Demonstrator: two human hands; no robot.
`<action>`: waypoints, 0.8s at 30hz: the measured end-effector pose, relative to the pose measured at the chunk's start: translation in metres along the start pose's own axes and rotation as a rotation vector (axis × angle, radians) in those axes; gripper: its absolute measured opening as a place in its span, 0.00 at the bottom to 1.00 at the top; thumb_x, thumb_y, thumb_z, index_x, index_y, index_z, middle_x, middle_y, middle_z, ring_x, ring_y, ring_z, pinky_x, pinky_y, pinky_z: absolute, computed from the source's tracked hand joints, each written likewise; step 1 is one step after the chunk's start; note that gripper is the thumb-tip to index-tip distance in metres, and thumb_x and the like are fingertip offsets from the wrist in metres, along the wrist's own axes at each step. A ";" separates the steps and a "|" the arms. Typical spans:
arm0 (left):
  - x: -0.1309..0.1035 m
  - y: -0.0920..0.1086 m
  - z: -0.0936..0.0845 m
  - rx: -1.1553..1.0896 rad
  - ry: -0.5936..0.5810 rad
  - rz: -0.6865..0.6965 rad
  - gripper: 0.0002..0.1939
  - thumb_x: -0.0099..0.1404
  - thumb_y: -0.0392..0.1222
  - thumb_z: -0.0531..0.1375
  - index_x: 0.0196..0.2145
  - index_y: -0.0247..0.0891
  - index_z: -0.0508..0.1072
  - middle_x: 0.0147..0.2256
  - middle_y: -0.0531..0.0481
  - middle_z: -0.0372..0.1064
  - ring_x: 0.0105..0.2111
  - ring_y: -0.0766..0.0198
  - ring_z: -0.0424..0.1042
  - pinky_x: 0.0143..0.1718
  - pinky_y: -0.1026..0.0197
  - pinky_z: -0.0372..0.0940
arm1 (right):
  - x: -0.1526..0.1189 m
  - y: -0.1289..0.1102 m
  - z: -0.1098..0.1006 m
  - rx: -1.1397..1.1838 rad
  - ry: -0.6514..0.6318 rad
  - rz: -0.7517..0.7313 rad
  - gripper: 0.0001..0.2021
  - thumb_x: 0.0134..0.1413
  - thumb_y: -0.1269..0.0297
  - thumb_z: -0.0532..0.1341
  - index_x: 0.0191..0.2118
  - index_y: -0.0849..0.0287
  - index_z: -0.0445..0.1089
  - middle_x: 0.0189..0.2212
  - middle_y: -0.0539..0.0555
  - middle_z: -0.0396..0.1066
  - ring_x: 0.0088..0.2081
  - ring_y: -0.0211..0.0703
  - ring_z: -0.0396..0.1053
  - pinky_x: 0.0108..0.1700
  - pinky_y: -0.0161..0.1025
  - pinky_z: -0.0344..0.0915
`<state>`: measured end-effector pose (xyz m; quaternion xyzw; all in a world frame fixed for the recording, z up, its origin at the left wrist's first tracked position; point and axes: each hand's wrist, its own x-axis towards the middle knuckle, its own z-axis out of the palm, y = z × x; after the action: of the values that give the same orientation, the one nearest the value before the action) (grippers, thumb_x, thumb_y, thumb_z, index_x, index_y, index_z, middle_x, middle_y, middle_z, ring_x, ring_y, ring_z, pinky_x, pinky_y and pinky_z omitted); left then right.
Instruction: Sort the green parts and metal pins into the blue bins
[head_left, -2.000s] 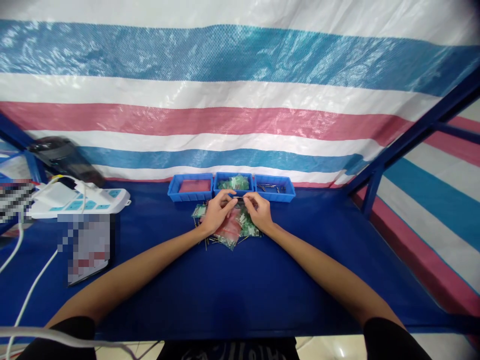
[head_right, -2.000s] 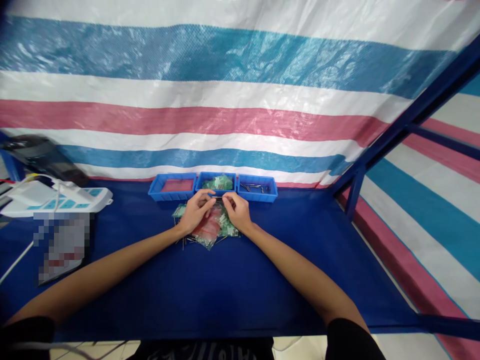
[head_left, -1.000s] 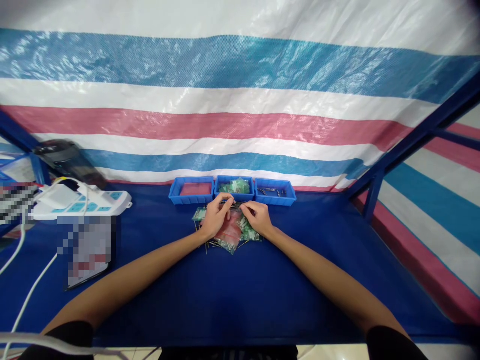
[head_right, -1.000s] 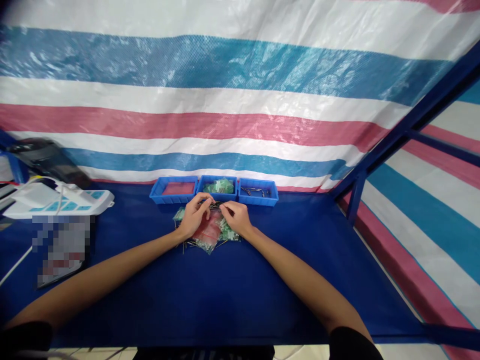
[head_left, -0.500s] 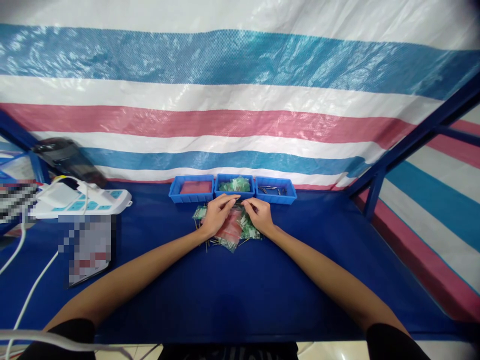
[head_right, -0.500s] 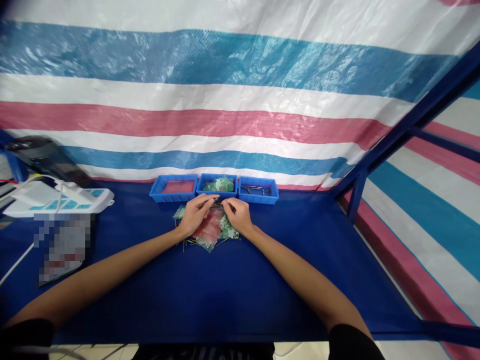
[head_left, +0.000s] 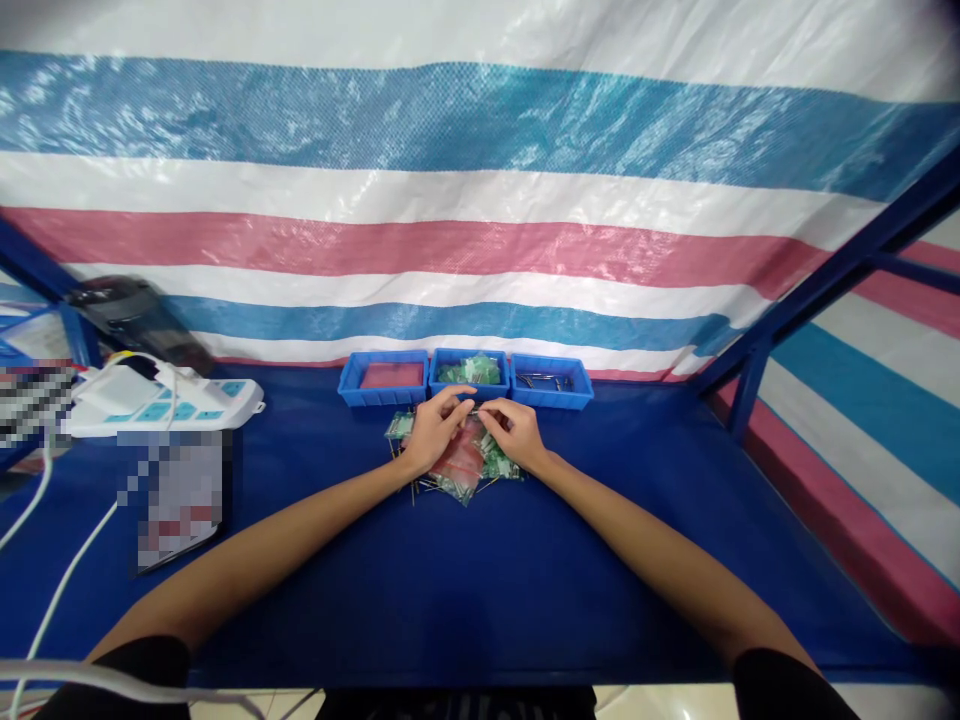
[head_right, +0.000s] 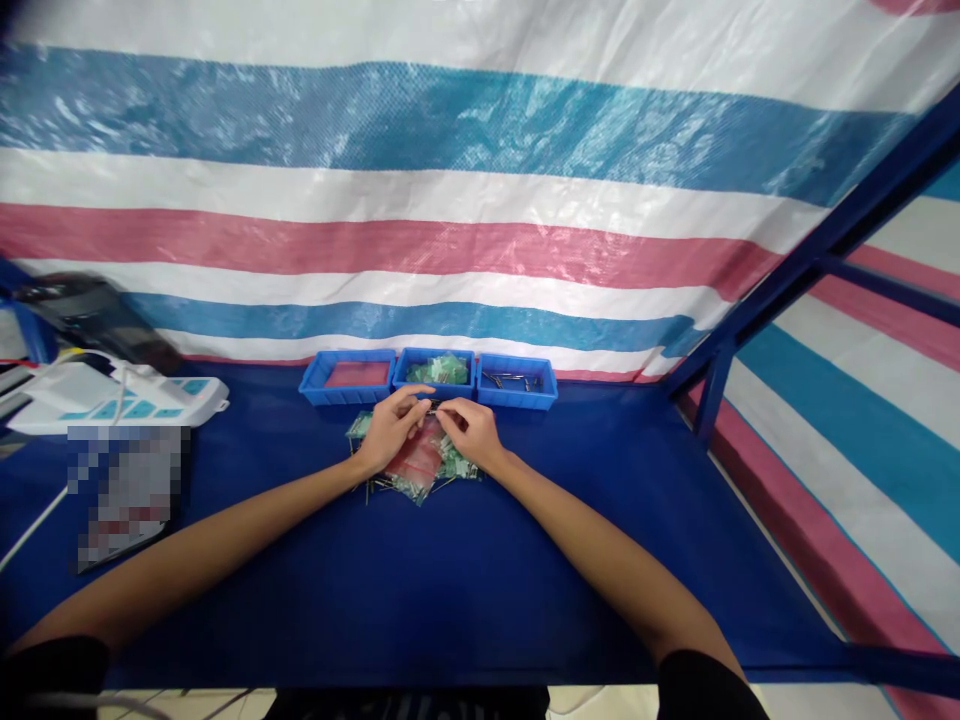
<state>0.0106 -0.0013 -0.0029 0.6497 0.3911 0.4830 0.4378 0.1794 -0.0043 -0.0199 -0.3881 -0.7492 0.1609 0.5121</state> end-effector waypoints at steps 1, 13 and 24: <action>0.000 0.001 0.000 -0.010 0.001 0.000 0.15 0.65 0.47 0.58 0.47 0.36 0.71 0.20 0.57 0.59 0.16 0.72 0.57 0.20 0.68 0.55 | 0.000 -0.001 0.000 0.001 0.014 0.011 0.10 0.60 0.61 0.57 0.33 0.59 0.72 0.25 0.52 0.72 0.25 0.37 0.65 0.30 0.35 0.63; 0.000 -0.001 0.001 -0.016 0.063 0.021 0.12 0.64 0.47 0.60 0.37 0.35 0.73 0.18 0.57 0.61 0.15 0.71 0.58 0.20 0.67 0.57 | -0.001 -0.002 -0.001 0.000 0.091 0.101 0.13 0.61 0.58 0.55 0.32 0.60 0.72 0.24 0.51 0.70 0.23 0.37 0.64 0.29 0.35 0.62; 0.000 0.003 0.001 -0.109 0.053 0.036 0.10 0.69 0.48 0.52 0.38 0.38 0.64 0.34 0.51 0.70 0.16 0.75 0.61 0.21 0.68 0.59 | 0.001 0.000 0.000 -0.035 0.046 0.089 0.14 0.61 0.60 0.56 0.29 0.61 0.72 0.20 0.49 0.68 0.22 0.36 0.63 0.28 0.34 0.60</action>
<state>0.0118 -0.0027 -0.0002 0.6191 0.3638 0.5283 0.4532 0.1794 -0.0036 -0.0186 -0.4338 -0.7218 0.1613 0.5146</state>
